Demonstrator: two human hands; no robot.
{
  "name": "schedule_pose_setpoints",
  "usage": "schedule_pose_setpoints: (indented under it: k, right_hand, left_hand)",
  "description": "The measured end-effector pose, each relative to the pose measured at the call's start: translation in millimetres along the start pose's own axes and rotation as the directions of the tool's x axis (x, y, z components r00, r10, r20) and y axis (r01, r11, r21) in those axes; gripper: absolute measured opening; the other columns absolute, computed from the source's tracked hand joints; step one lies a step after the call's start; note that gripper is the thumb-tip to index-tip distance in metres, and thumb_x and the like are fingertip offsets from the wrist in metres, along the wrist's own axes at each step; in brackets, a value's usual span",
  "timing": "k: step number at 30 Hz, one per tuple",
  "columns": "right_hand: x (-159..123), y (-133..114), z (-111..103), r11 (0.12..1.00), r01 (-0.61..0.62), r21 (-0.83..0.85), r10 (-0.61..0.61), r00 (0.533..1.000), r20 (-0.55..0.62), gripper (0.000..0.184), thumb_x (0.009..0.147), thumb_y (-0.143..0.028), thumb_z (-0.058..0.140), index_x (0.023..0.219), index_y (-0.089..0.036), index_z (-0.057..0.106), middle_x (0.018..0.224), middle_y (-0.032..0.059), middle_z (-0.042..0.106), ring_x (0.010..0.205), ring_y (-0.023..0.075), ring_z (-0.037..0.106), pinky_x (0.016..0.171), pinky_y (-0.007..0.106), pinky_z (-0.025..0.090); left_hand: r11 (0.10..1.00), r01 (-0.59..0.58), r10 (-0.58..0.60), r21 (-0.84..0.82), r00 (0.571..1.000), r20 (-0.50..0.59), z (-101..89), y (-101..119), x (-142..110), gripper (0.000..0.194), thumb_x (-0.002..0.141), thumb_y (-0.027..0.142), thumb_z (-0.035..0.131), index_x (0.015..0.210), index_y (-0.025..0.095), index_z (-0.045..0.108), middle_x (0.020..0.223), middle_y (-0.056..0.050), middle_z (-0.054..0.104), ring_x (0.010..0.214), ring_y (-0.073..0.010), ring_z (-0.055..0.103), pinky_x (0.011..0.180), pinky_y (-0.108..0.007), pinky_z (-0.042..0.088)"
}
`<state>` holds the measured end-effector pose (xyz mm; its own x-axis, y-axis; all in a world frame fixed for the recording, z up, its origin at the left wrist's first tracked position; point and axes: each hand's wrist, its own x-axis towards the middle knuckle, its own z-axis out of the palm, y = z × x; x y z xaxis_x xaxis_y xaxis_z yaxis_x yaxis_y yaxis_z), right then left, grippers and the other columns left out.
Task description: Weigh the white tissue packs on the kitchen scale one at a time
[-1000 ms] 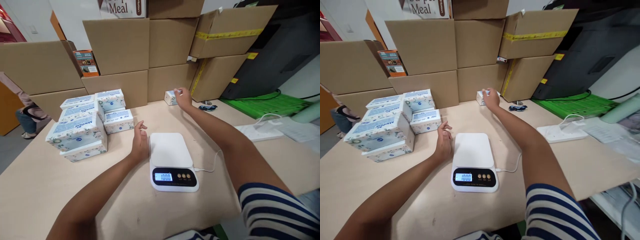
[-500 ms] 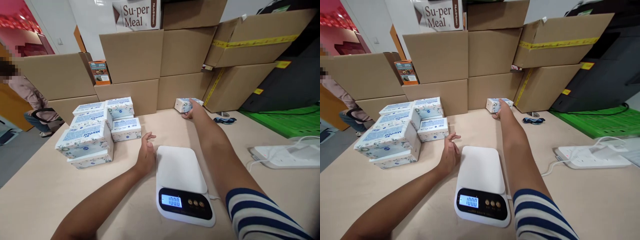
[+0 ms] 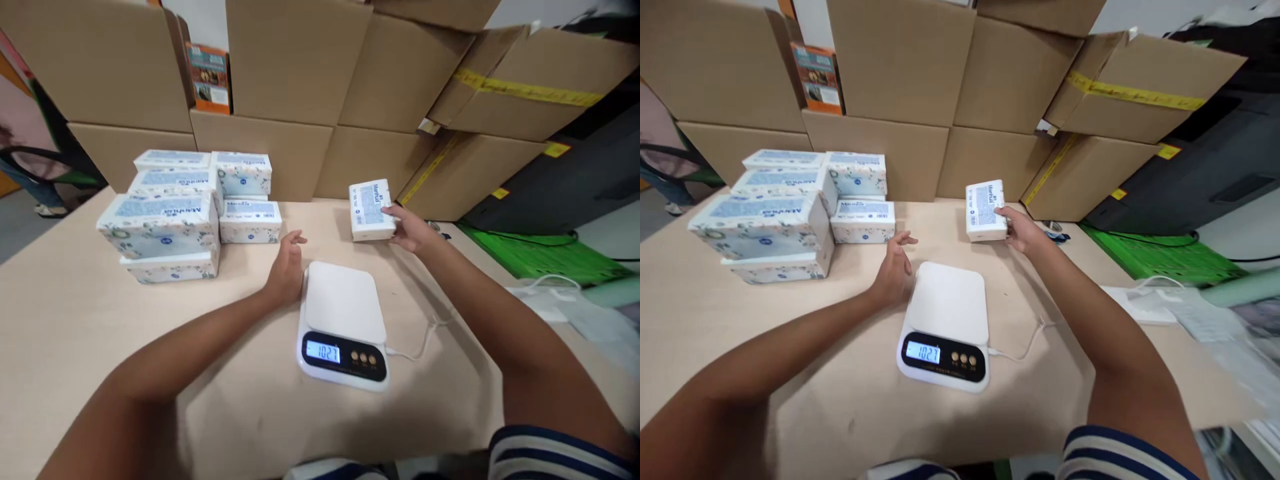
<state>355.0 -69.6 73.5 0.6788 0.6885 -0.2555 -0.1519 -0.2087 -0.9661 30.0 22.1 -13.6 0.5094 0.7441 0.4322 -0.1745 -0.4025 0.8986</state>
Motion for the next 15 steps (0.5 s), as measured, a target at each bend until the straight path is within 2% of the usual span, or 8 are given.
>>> schedule_pose_setpoints:
  k: [2, 4, 7, 9, 10, 12, 15]
  right_hand:
    - [-41.1, -1.8, -21.0, 0.996, 0.072, -0.048, -0.068, 0.995, 0.072, 0.032, 0.082, -0.036, 0.082, 0.112, -0.026, 0.074, 0.1, 0.0049, 0.085, 0.102, 0.0266, 0.08, 0.088, 0.036, 0.07]
    - [-78.2, -6.9, -30.1, 0.985, 0.13, -0.11, -0.097, 0.961, 0.259, 0.04, 0.078, -0.039, 0.09, 0.113, -0.024, 0.078, 0.109, 0.0066, 0.088, 0.107, 0.0284, 0.082, 0.094, 0.037, 0.07]
    - [-112.9, -12.4, -21.5, 0.969, 0.109, -0.22, 0.037, 0.821, 0.57, 0.064, 0.07, -0.038, 0.101, 0.127, -0.024, 0.076, 0.112, 0.0053, 0.088, 0.095, 0.0247, 0.084, 0.087, 0.035, 0.07]
    - [-119.6, -12.8, -8.2, 0.955, 0.082, -0.284, 0.133, 0.738, 0.662, 0.071, 0.071, -0.037, 0.104, 0.134, -0.026, 0.072, 0.111, 0.0038, 0.088, 0.09, 0.0226, 0.084, 0.088, 0.037, 0.071]
    - [-119.4, -12.2, -1.7, 0.949, 0.081, -0.306, 0.154, 0.724, 0.672, 0.072, 0.072, -0.038, 0.104, 0.135, -0.027, 0.071, 0.11, 0.0034, 0.088, 0.091, 0.0225, 0.084, 0.093, 0.039, 0.071]
    - [-115.9, -9.2, 7.7, 0.936, 0.116, -0.332, 0.137, 0.751, 0.646, 0.072, 0.077, -0.041, 0.102, 0.139, -0.028, 0.068, 0.113, 0.0039, 0.087, 0.101, 0.0239, 0.084, 0.108, 0.046, 0.069]
    - [-113.9, 4.2, 10.9, 0.913, 0.234, -0.335, -0.021, 0.846, 0.533, 0.072, 0.084, -0.049, 0.096, 0.145, -0.027, 0.065, 0.131, 0.0101, 0.083, 0.122, 0.0282, 0.079, 0.126, 0.055, 0.058]
  left_hand:
    - [0.997, 0.047, -0.05, -0.059, 0.998, -0.042, 2.2, -5.5, 6.9, 0.095, 0.098, 0.103, 0.029, 0.144, 0.024, 0.057, 0.133, -0.014, 0.072, 0.074, -0.0193, 0.06, 0.085, -0.045, 0.057]
    - [0.987, 0.124, -0.131, -0.1, 0.989, -0.07, 2.7, -11.1, 14.3, 0.095, 0.095, 0.106, 0.028, 0.134, 0.026, 0.062, 0.127, -0.012, 0.074, 0.063, -0.0157, 0.053, 0.074, -0.042, 0.055]
    - [0.968, 0.209, -0.224, -0.141, 0.969, -0.106, 1.0, -15.3, 22.9, 0.09, 0.098, 0.103, 0.025, 0.122, 0.026, 0.066, 0.119, -0.01, 0.076, 0.06, -0.0149, 0.054, 0.07, -0.038, 0.053]
    - [0.962, 0.217, -0.236, -0.164, 0.966, -0.105, -1.1, -14.4, 25.2, 0.088, 0.101, 0.1, 0.026, 0.12, 0.026, 0.068, 0.118, -0.01, 0.077, 0.063, -0.0153, 0.058, 0.07, -0.037, 0.053]
    - [0.962, 0.213, -0.233, -0.171, 0.967, -0.102, -2.3, -13.2, 25.2, 0.087, 0.101, 0.1, 0.027, 0.119, 0.026, 0.069, 0.118, -0.01, 0.077, 0.064, -0.0155, 0.06, 0.069, -0.036, 0.054]
    - [0.964, 0.199, -0.219, -0.176, 0.97, -0.104, -4.6, -10.7, 23.7, 0.088, 0.101, 0.1, 0.029, 0.119, 0.025, 0.07, 0.117, -0.01, 0.077, 0.066, -0.0157, 0.062, 0.069, -0.035, 0.055]
    - [0.969, 0.172, -0.193, -0.178, 0.976, -0.104, -6.4, -8.5, 20.0, 0.089, 0.097, 0.103, 0.034, 0.119, 0.025, 0.071, 0.118, -0.01, 0.077, 0.07, -0.0164, 0.064, 0.069, -0.034, 0.054]
